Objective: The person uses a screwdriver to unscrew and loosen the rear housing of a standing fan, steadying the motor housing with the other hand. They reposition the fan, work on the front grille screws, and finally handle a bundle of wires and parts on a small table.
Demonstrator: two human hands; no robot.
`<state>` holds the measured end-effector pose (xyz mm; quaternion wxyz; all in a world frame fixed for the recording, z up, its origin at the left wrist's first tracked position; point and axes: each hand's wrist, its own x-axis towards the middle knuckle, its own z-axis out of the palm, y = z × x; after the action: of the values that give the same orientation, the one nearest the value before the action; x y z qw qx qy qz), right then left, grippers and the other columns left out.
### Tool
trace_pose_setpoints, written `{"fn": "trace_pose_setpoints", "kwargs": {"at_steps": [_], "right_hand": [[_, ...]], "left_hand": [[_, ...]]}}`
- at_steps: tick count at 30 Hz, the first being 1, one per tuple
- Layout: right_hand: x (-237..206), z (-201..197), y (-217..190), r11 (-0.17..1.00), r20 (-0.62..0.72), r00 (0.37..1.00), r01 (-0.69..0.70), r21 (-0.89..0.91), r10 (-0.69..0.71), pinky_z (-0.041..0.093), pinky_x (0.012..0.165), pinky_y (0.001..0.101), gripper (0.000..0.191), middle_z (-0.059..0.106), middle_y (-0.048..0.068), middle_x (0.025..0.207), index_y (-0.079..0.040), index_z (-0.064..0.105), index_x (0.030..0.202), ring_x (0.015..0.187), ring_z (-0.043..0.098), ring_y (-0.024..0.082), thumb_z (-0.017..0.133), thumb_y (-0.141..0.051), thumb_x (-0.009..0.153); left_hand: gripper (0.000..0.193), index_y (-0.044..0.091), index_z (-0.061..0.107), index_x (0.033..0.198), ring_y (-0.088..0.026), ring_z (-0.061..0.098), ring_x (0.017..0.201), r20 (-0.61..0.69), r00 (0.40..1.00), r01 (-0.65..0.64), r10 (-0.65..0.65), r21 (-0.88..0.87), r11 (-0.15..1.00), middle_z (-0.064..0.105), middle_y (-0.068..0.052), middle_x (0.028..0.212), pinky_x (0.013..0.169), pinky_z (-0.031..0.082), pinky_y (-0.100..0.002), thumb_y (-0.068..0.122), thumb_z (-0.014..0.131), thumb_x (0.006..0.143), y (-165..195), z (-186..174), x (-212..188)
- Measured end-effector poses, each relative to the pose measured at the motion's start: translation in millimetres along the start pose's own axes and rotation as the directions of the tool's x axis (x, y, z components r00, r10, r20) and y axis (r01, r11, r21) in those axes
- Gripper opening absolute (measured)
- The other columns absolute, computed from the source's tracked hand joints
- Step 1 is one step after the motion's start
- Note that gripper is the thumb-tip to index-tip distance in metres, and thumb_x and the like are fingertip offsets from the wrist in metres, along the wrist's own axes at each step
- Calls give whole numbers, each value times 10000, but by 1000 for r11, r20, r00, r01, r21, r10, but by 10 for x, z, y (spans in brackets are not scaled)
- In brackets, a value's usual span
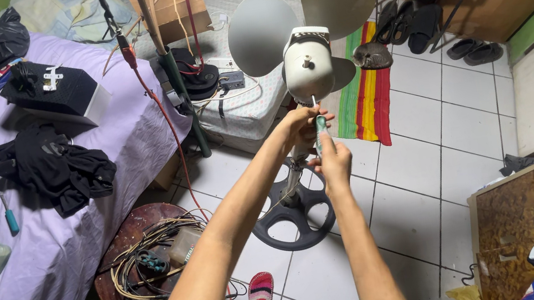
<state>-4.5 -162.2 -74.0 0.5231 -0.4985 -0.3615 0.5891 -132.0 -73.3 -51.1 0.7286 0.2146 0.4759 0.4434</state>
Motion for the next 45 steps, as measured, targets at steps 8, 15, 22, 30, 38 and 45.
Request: {"fn": "trace_pose_setpoints", "kwargs": {"at_steps": [8,15,22,30,38,45], "right_hand": [[-152,64,-157,791,-64,951,212,-574,-302,486,459,234,479,679,106,697,-31,544,1064,525,649,155,805,-344,815],[-110,68,-270,916,243,921,-352,191,304,453,406,219,461,739,103,762,-73,595,1087,479,627,123,706,-442,833],[-32,91,-72,872,-51,983,132,-471,-176,458,432,245,460,703,149,808,-13,546,1132,498,608,124,645,-427,957],[207,-89,48,991,-25,991,-133,10,133,400,430,279,410,619,121,837,-67,491,1097,491,582,156,557,-465,1023],[177,-33,20,965,45,996,80,-249,-71,460,488,245,461,660,123,810,-2,632,1104,555,627,115,686,-441,974],[149,-29,-22,977,2,999,-33,-209,35,437,432,309,398,644,102,842,-64,586,1144,505,609,154,607,-418,963]], "left_hand": [[237,74,770,1087,-89,517,667,16,994,-110,109,79,991,771,0,894,588,365,-281,287,715,999,1,24,23],[303,85,611,1330,-107,735,742,61,997,50,-44,-93,994,757,-54,1110,674,574,-286,147,478,1065,107,-63,11],[225,131,719,1218,-57,453,573,130,987,-85,93,-68,994,794,43,1013,567,323,-307,183,599,1035,59,-115,77],[127,161,739,1035,-46,635,748,-3,999,42,-42,111,993,789,58,976,754,447,-286,242,650,995,107,-56,-3],[215,203,765,969,-47,455,517,110,994,19,-25,53,998,633,101,694,519,343,-265,393,665,953,-1,-143,101],[188,107,777,1014,-38,456,505,-49,999,-3,10,148,989,673,79,726,545,376,-239,266,793,913,39,-114,118]]}}
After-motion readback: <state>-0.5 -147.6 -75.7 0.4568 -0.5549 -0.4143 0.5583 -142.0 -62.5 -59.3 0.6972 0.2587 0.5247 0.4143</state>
